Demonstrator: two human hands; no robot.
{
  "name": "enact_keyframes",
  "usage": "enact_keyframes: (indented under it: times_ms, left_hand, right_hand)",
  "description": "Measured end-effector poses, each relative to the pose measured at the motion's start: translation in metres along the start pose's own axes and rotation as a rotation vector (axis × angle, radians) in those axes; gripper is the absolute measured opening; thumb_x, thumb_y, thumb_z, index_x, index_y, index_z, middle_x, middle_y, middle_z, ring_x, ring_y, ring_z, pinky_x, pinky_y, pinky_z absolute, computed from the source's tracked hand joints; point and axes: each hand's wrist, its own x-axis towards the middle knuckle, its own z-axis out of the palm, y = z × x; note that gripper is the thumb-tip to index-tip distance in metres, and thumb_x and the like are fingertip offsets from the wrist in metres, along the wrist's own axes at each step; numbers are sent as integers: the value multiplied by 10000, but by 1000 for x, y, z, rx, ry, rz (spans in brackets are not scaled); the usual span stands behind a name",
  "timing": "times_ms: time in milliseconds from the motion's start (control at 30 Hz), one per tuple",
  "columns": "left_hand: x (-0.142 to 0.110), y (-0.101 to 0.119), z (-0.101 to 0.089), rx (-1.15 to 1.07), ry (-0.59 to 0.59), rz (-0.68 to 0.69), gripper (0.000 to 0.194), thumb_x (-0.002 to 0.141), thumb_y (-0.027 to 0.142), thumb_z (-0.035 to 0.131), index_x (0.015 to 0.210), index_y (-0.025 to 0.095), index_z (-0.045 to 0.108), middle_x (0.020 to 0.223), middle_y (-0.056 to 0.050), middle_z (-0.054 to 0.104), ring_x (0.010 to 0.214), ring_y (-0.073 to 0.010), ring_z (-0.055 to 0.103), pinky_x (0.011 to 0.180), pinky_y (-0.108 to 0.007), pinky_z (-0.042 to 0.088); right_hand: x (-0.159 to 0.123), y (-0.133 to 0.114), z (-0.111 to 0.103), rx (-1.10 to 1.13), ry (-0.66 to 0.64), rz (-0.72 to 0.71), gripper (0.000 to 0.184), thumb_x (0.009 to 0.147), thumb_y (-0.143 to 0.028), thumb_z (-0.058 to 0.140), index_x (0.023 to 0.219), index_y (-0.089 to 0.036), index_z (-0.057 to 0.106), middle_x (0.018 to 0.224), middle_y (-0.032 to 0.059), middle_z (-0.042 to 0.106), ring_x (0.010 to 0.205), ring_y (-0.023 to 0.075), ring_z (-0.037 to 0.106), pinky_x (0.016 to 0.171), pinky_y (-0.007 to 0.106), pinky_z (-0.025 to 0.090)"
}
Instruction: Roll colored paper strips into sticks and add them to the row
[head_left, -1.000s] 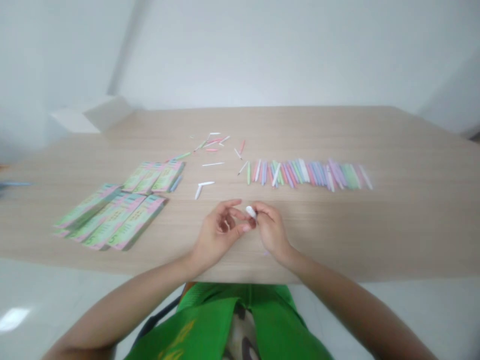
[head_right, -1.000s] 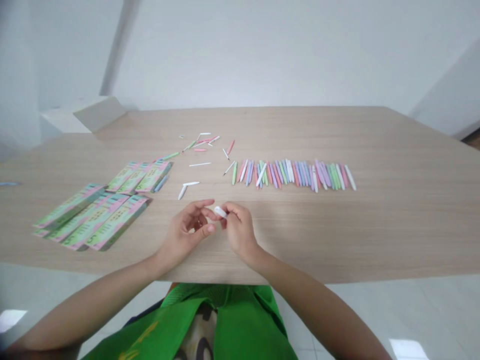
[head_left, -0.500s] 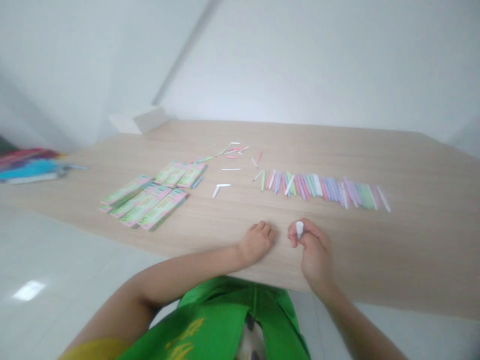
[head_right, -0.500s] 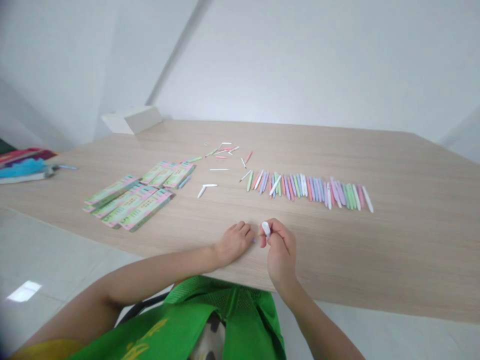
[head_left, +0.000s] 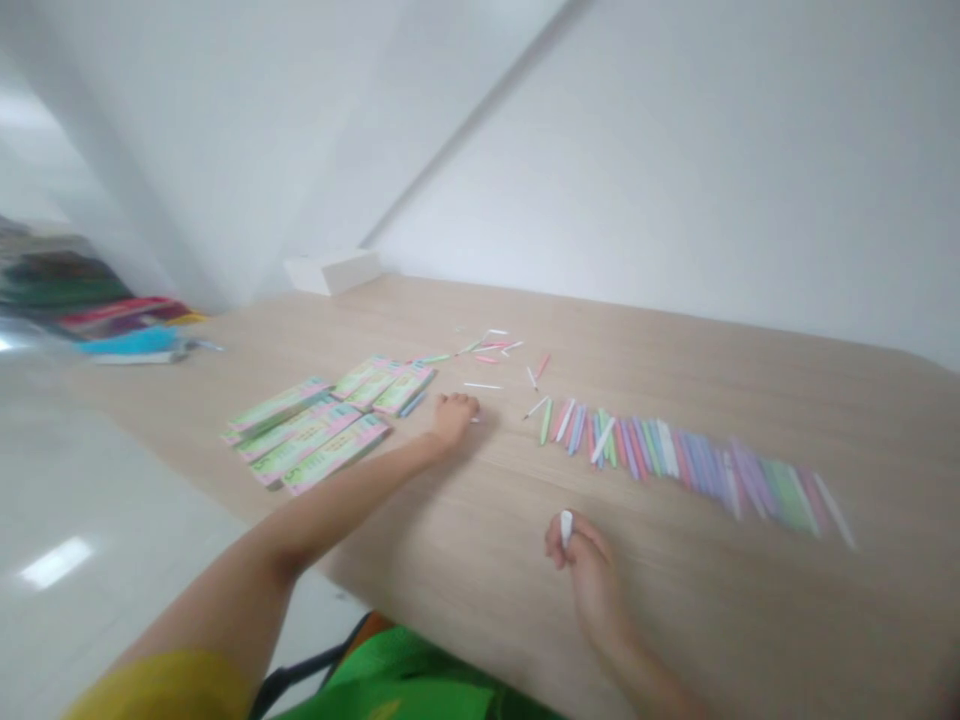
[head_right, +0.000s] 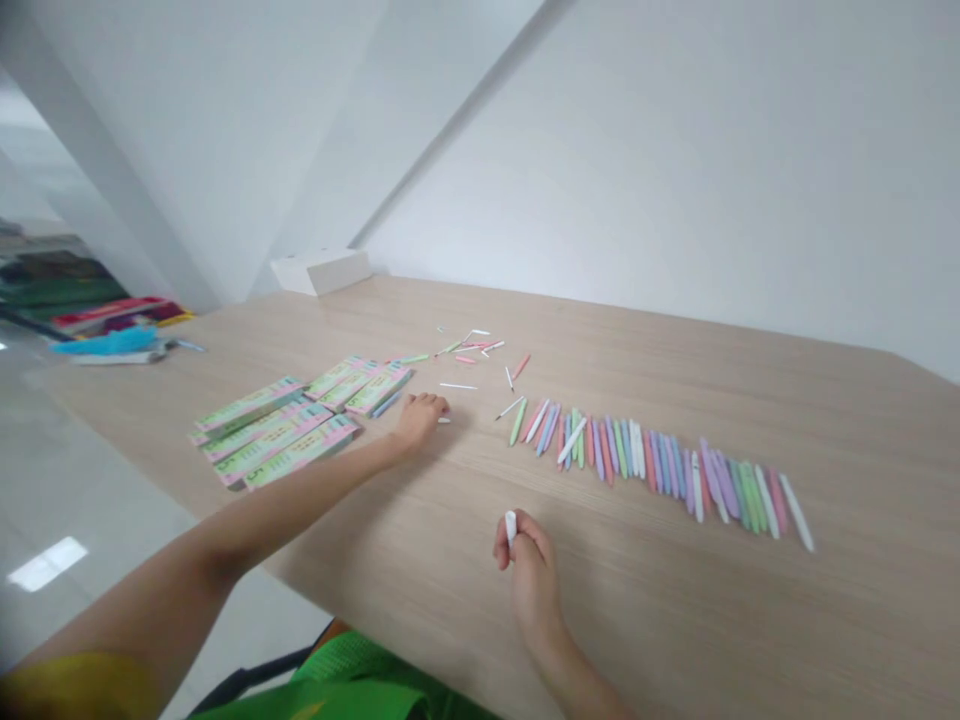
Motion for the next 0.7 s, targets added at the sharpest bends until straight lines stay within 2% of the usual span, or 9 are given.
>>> enact_keyframes:
  times_ms: [67, 167, 267, 333, 400, 533, 600, 700]
  left_hand:
    - [26, -15, -2, -5, -12, -65, 268, 943, 152, 385, 1101, 123, 599, 1107, -171, 623, 1072, -263, 544, 897, -417, 340]
    - [62, -34, 2, 1, -77, -120, 254, 920, 119, 420, 1094, 98, 603, 1102, -182, 626, 1074, -257, 554, 927, -429, 356]
    - [88, -49, 12, 11, -167, -151, 225, 917, 220, 503, 1080, 105, 608, 1070, -128, 640, 1026, -229, 585, 924, -436, 416]
    - [98, -57, 19, 11, -207, -144, 243, 912, 271, 519, 1071, 114, 616, 1060, -113, 645, 1002, -225, 598, 903, -437, 448]
    - [106, -65, 24, 2, -224, -112, 231, 900, 246, 515, 1045, 113, 636, 1051, -137, 655, 996, -243, 605, 880, -427, 455]
    - [114, -78, 26, -15, -215, -34, 260, 843, 260, 563, 1038, 113, 652, 1029, -165, 661, 997, -280, 601, 868, -407, 451]
    - [117, -80, 23, -20, -182, 6, 370, 811, 333, 604, 1118, 126, 624, 1109, -173, 629, 1062, -305, 568, 901, -417, 439]
    - [125, -75, 17, -25, -133, 94, 551, 779, 401, 636, 1274, 186, 530, 1327, -163, 498, 1220, -334, 447, 977, -446, 386]
  right_hand:
    - [11, 8, 2, -21, 24, 16, 127, 630, -287, 392, 528, -226, 438, 498, -17, 425, 534, 154, 403, 550, 284, 308]
    - [28, 14, 4, -65, 98, -42, 152, 659, -295, 399, 529, -226, 437, 498, -22, 411, 530, 150, 392, 540, 278, 293]
    - [42, 17, 6, -123, 161, -137, 182, 706, -278, 407, 533, -225, 429, 501, -28, 402, 525, 146, 386, 528, 274, 277]
    - [48, 20, 7, -153, 166, -186, 187, 727, -255, 409, 544, -223, 432, 509, -30, 408, 525, 145, 394, 526, 273, 277]
    - [52, 25, 6, -180, 148, -222, 173, 730, -230, 412, 564, -220, 461, 524, -30, 425, 528, 146, 410, 528, 274, 285]
    - [56, 36, 3, -218, 114, -221, 174, 736, -215, 417, 597, -219, 521, 538, -24, 450, 526, 155, 427, 525, 282, 299]
    - [58, 39, 2, -222, 116, -200, 179, 738, -220, 419, 589, -221, 519, 531, -21, 450, 518, 158, 422, 515, 285, 294]
    - [61, 41, 0, -232, 123, -189, 170, 731, -228, 428, 586, -221, 516, 526, -21, 447, 515, 161, 421, 511, 284, 292]
